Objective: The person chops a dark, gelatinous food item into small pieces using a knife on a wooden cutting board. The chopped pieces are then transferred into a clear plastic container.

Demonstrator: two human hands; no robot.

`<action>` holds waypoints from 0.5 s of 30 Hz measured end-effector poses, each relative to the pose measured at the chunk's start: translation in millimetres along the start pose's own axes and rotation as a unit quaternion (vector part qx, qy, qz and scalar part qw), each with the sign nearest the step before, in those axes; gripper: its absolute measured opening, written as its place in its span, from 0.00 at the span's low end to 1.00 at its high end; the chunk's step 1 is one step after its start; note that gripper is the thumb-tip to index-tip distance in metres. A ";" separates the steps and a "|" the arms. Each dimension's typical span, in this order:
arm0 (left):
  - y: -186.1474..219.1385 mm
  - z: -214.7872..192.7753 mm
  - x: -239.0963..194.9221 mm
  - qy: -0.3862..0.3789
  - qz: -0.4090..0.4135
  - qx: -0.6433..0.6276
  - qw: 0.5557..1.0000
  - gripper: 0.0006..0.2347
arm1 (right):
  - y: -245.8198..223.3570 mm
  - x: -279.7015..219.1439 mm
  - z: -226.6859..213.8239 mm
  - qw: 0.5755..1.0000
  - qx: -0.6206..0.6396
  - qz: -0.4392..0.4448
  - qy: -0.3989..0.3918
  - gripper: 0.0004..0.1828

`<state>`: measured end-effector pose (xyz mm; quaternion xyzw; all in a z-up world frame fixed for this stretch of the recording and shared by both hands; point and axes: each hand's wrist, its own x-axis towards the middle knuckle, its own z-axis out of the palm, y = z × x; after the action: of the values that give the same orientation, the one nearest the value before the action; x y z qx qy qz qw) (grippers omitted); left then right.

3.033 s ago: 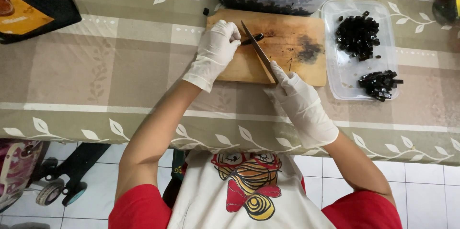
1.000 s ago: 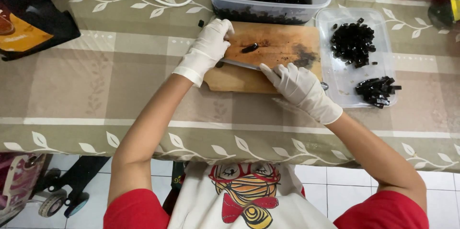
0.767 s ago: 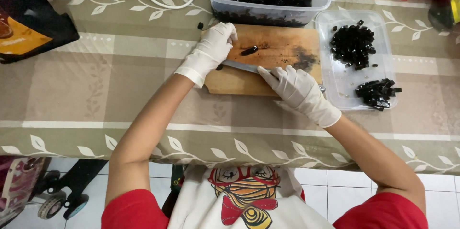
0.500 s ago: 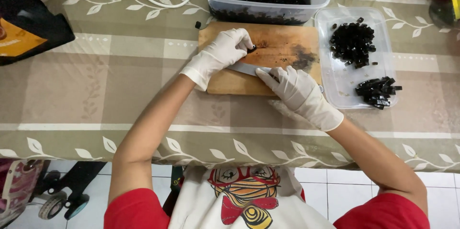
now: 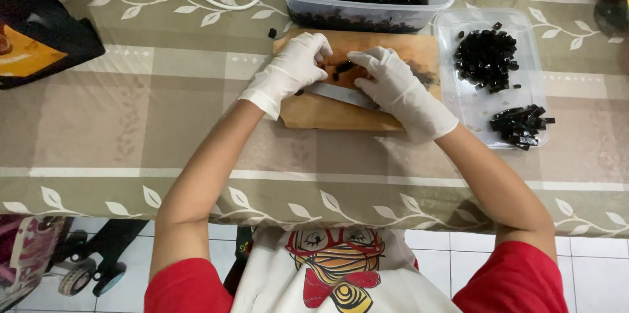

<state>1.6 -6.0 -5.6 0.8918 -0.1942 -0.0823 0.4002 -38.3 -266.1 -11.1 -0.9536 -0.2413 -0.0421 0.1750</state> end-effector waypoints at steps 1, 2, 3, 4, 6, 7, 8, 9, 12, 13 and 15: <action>3.4 3.2 -0.9 0.001 -0.001 0.001 1.000 0.19 | -2.5 4.7 2.3 1.000 0.000 -0.001 0.000 0.34; 6.7 6.4 -1.8 0.004 -0.003 0.000 1.000 0.19 | -5.1 9.5 4.6 1.000 -0.002 0.013 -0.011 0.37; 10.1 10.5 -2.8 0.008 -0.005 -0.001 1.000 0.19 | -7.3 13.5 6.9 0.999 -0.006 0.027 -0.023 0.40; 11.7 12.0 -3.0 0.008 -0.006 -0.001 1.000 0.19 | -13.7 16.7 4.3 0.999 -0.005 0.027 -0.023 0.40; 15.7 17.1 -3.6 0.020 -0.020 -0.021 0.999 0.18 | -26.1 20.6 -1.3 0.997 0.008 0.075 -0.031 0.42; 19.5 18.9 -4.3 0.020 -0.019 -0.022 0.999 0.18 | -36.4 22.9 -8.5 0.997 0.007 0.075 -0.031 0.42; 23.4 20.6 -5.0 0.028 -0.031 -0.028 0.999 0.17 | -46.6 25.2 -15.8 0.995 0.023 0.088 -0.034 0.38; 27.1 21.8 -5.8 0.037 -0.042 -0.034 0.998 0.16 | -57.2 28.0 -22.9 0.994 0.040 0.099 -0.037 0.34; 12.4 36.0 5.7 0.057 -0.044 -0.010 0.997 0.12 | -79.5 34.3 -40.4 0.984 0.075 0.156 -0.043 0.25; 13.4 36.2 5.3 0.057 -0.044 -0.010 0.997 0.12 | -78.7 36.6 -34.3 0.984 0.075 0.156 -0.042 0.25; 15.3 36.0 4.7 0.057 -0.080 -0.002 0.995 0.12 | -77.2 41.6 -22.0 0.970 0.131 0.201 -0.033 0.20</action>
<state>-9.4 -41.8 -18.1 0.9067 -0.0988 -0.0632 0.4050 -38.3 -191.9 40.6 -0.9522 -0.0543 0.0575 0.2949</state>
